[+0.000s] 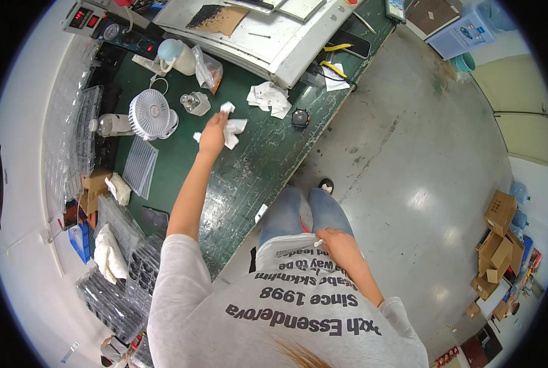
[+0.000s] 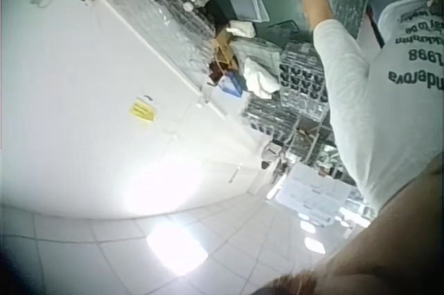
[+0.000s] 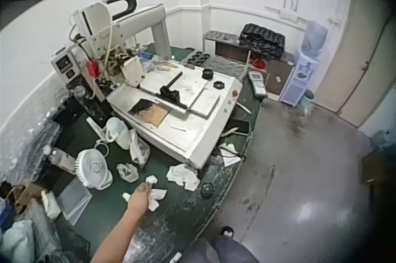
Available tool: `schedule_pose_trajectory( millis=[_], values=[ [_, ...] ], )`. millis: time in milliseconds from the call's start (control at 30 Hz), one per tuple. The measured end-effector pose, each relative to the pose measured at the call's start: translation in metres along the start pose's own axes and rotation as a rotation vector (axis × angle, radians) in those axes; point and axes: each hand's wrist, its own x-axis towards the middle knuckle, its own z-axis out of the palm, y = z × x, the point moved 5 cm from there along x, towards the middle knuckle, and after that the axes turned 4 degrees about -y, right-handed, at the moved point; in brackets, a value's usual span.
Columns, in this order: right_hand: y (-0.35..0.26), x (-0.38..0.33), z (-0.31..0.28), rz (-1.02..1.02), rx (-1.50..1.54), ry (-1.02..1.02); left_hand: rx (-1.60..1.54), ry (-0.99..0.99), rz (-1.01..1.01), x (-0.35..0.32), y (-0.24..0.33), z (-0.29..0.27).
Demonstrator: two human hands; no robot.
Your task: The person places black components into a machine fixture, wipes parts using tissues and liquid from a bottle, and picks up a phone before stepping away from the workbench.
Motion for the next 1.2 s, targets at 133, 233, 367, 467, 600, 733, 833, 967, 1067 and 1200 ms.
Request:
schedule_pose_trajectory(
  millis=[133,233,367,467,600,733,833,967,1067,1200],
  values=[
    [0.001,-0.003,-0.002,0.080,0.011,0.005,0.003,0.144,0.029,0.031,0.005,0.007],
    [0.002,-0.004,-0.001,0.086,0.016,0.008,0.007,0.058,0.096,0.024,0.010,0.011],
    [0.002,0.000,-0.006,0.087,0.025,0.033,-0.102,-0.123,0.213,-0.022,0.013,0.004],
    [-0.004,0.005,-0.013,0.054,0.018,0.020,-0.148,-0.014,0.010,-0.067,-0.032,-0.005],
    [-0.003,0.009,-0.013,0.045,-0.023,0.024,0.160,0.322,-0.276,-0.076,-0.041,-0.030],
    [-0.006,0.012,-0.010,0.066,-0.029,0.029,0.124,0.368,-0.044,-0.027,0.012,-0.051],
    [-0.011,0.011,-0.010,0.064,-0.019,0.062,-0.224,0.236,-0.150,0.016,0.006,-0.021],
    [-0.015,0.009,-0.009,0.068,0.013,0.091,-0.262,0.311,-0.224,0.037,-0.005,0.006],
    [-0.014,0.006,-0.008,0.098,0.023,0.101,-0.262,0.308,-0.294,0.041,-0.003,0.012],
    [-0.015,0.006,-0.009,0.121,0.046,0.133,-0.317,0.281,-0.320,0.044,0.000,0.010]
  ],
)
